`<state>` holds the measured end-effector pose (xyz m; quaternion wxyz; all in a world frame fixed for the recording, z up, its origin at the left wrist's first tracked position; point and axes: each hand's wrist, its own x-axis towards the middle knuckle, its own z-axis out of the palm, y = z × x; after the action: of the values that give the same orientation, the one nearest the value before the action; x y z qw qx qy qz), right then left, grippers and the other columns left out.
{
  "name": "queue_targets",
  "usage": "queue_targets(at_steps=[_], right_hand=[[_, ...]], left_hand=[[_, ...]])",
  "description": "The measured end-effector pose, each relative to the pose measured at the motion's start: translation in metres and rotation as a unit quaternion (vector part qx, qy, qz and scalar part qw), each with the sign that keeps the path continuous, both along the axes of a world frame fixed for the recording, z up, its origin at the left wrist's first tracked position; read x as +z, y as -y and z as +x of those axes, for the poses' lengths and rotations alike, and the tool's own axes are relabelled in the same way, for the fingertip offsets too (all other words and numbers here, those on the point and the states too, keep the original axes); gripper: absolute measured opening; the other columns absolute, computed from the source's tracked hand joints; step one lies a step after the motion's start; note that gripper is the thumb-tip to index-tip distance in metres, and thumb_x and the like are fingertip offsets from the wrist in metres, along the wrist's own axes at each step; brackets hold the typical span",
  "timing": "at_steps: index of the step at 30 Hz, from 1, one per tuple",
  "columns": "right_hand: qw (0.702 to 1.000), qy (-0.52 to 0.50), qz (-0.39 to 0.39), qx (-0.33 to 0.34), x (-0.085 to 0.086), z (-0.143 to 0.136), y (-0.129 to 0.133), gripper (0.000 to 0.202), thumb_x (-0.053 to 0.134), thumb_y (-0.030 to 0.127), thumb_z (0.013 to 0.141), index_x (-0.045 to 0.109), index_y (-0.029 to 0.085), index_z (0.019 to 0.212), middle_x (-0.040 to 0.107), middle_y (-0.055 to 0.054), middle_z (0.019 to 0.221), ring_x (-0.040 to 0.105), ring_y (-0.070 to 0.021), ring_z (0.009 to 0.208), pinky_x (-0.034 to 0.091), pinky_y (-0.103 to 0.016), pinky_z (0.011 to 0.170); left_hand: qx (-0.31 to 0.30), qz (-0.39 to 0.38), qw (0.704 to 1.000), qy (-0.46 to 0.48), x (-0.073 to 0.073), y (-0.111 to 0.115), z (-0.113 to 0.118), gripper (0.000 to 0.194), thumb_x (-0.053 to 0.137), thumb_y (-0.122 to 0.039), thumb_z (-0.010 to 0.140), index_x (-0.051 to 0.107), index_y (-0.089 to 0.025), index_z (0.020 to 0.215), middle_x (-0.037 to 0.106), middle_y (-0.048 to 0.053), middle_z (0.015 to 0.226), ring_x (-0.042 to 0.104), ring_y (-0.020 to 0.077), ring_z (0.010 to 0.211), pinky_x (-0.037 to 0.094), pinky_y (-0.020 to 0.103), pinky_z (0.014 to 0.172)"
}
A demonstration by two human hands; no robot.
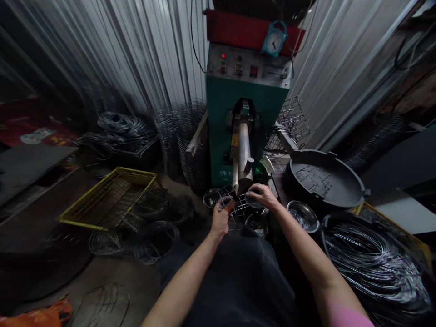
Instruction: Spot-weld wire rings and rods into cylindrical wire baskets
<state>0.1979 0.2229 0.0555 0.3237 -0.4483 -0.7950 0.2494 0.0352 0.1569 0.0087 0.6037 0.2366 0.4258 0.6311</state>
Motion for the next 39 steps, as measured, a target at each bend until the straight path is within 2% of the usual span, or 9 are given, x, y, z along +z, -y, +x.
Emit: queue_targets(at_steps=[14,22,32,39], right_hand=[[1.0,-0.001,-0.026,-0.006,-0.0031,0.0012,-0.0037,0.019,0.062,0.038,0.07,0.063,0.019,0.068,0.062,-0.001,0.068,0.057,-0.0141,0.066,0.043,-0.024,0.061],[1.0,0.026,-0.012,0.0,0.0009,0.0007,-0.0011,0.021,0.06,0.038,0.072,0.062,0.018,0.067,0.062,-0.001,0.069,0.056,-0.0136,0.066,0.042,-0.023,0.062],[0.999,0.033,-0.006,0.003,0.0042,-0.0003,0.0045,0.022,0.058,0.038,0.073,0.062,0.018,0.068,0.062,-0.002,0.069,0.057,-0.0136,0.066,0.042,-0.023,0.062],[0.999,0.036,-0.008,0.0,0.0062,-0.001,0.002,0.021,0.058,0.038,0.073,0.062,0.018,0.067,0.062,-0.001,0.068,0.056,-0.013,0.064,0.041,-0.023,0.06]], left_hand=[[0.004,-0.023,1.0,-0.004,0.0046,-0.0002,-0.0011,0.036,0.074,-0.037,0.053,0.058,-0.017,0.079,0.048,-0.007,0.051,0.035,0.0017,0.037,0.024,0.015,0.035],[0.002,0.004,1.0,-0.01,-0.0036,0.0014,-0.0015,0.033,0.072,-0.036,0.056,0.059,-0.017,0.08,0.047,-0.007,0.052,0.035,0.0015,0.036,0.022,0.015,0.035],[0.011,0.021,1.0,-0.011,0.0005,0.0062,-0.002,0.032,0.073,-0.032,0.056,0.059,-0.016,0.079,0.049,-0.006,0.052,0.037,0.0027,0.04,0.027,0.016,0.038],[0.003,0.014,1.0,-0.004,0.0014,0.0025,-0.0016,0.034,0.073,-0.035,0.054,0.059,-0.017,0.08,0.048,-0.008,0.05,0.035,0.0015,0.036,0.021,0.015,0.035]])
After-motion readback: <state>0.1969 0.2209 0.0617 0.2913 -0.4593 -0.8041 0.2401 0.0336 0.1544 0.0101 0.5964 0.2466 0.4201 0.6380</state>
